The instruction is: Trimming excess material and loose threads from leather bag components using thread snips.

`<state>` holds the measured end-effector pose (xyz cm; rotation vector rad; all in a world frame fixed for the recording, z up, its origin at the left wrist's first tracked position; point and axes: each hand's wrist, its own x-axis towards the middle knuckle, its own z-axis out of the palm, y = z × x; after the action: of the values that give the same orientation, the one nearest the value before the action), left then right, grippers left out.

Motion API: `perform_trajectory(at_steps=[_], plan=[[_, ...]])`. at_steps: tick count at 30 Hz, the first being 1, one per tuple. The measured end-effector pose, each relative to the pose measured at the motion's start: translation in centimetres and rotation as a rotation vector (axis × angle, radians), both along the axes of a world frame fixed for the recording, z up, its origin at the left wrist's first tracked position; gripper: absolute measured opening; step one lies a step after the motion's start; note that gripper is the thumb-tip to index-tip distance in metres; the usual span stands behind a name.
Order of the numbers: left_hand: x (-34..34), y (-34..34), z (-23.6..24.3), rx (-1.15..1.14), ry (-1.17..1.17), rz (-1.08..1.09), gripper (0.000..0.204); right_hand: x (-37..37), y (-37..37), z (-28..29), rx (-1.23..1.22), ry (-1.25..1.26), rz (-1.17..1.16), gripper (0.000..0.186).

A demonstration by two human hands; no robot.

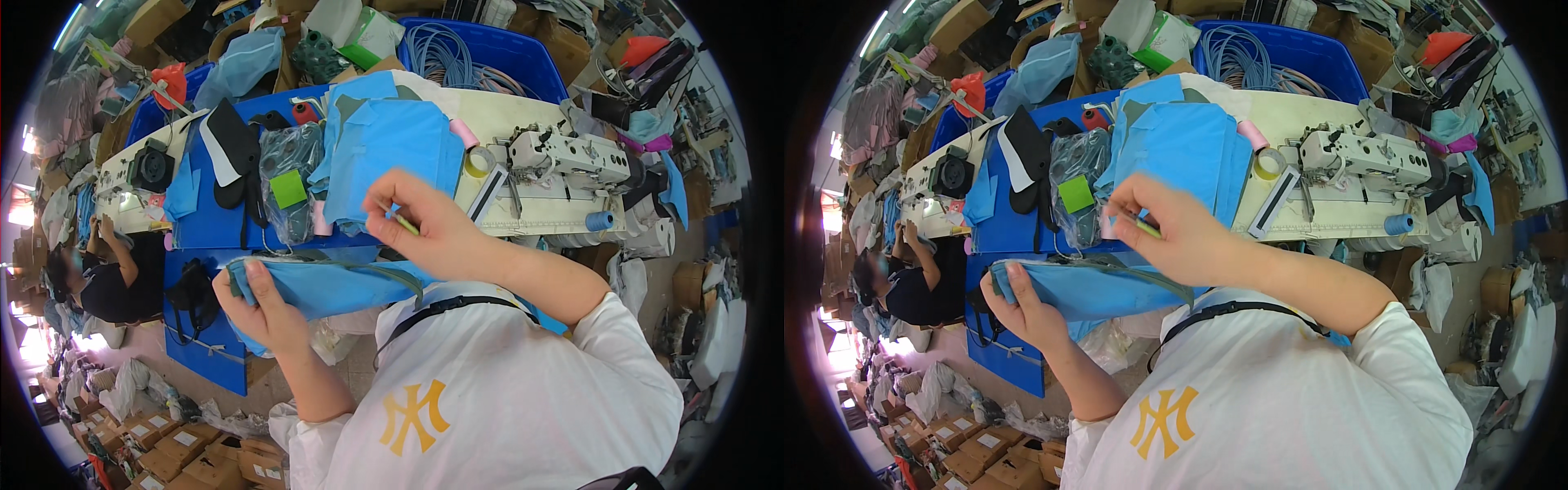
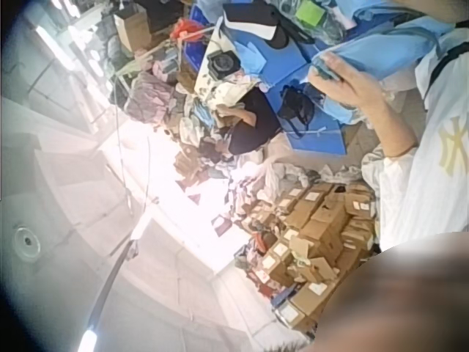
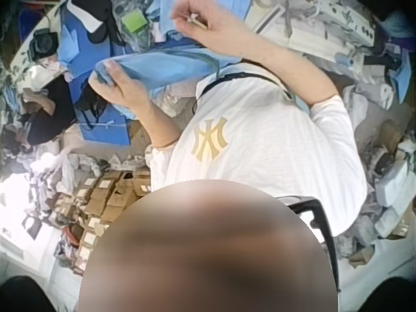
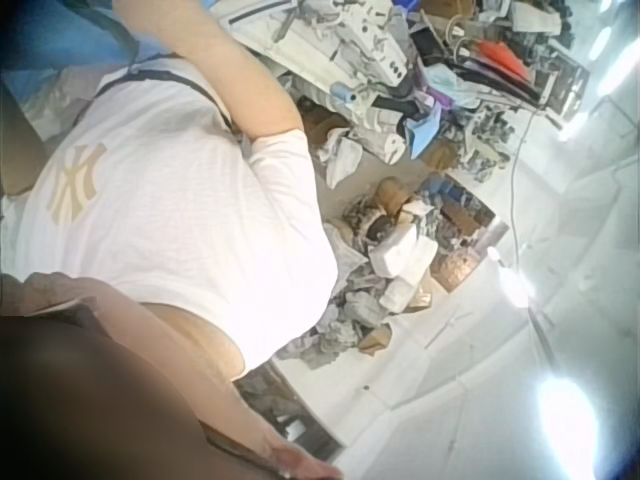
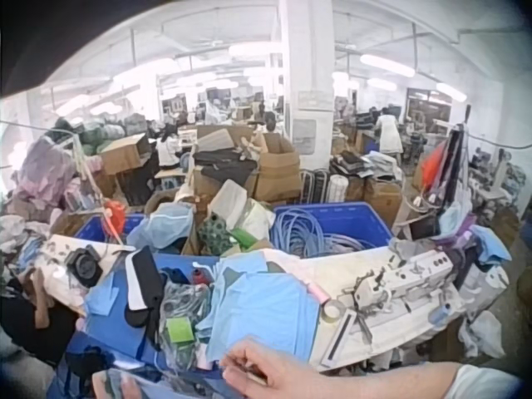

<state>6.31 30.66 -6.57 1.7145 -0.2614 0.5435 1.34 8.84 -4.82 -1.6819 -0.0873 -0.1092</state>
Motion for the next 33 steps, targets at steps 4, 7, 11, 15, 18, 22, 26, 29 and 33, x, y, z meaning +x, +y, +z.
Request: perform_trajectory(at_steps=[4, 7, 11, 15, 18, 22, 26, 29, 33], plan=[[-0.1, 0.0, -0.4, 0.033, 0.009, 0.021, 0.02, -0.6, 1.2, 0.4, -0.079, -0.189, 0.089, 0.02], [-0.3, -0.1, -0.2, 0.012, 0.013, 0.007, 0.02, -1.7, 1.2, 2.0, -0.119, -0.037, 0.257, 0.022], [-0.2, -0.3, -0.1, -0.021, 0.01, 0.023, 0.019, -2.8, 2.4, 1.2, -0.193, -0.061, 0.314, 0.03], [-0.3, -0.7, -0.1, -0.108, 0.023, 0.007, 0.018, -2.7, 2.8, 0.5, -0.239, -0.063, 0.224, 0.027], [-0.4, -0.9, -0.2, -0.169, 0.014, 0.008, 0.018, -2.7, 2.8, 1.3, -0.293, -0.016, 0.201, 0.026], [-0.8, -1.6, 0.0, -0.247, 0.057, 0.017, 0.016, -2.3, 2.8, 1.1, -0.287, -0.017, 0.197, 0.026], [-0.8, -1.9, -0.1, -0.312, 0.059, 0.043, 0.013, -1.9, 2.8, 1.0, -0.294, -0.057, 0.183, 0.026], [-0.7, -1.8, 0.0, -0.331, 0.058, 0.034, 0.012, -1.9, 2.7, 1.2, -0.311, -0.038, 0.193, 0.026], [-0.6, -1.8, 0.0, -0.355, 0.066, 0.036, 0.012, -1.7, 2.7, 0.5, -0.282, -0.126, 0.17, 0.02]])
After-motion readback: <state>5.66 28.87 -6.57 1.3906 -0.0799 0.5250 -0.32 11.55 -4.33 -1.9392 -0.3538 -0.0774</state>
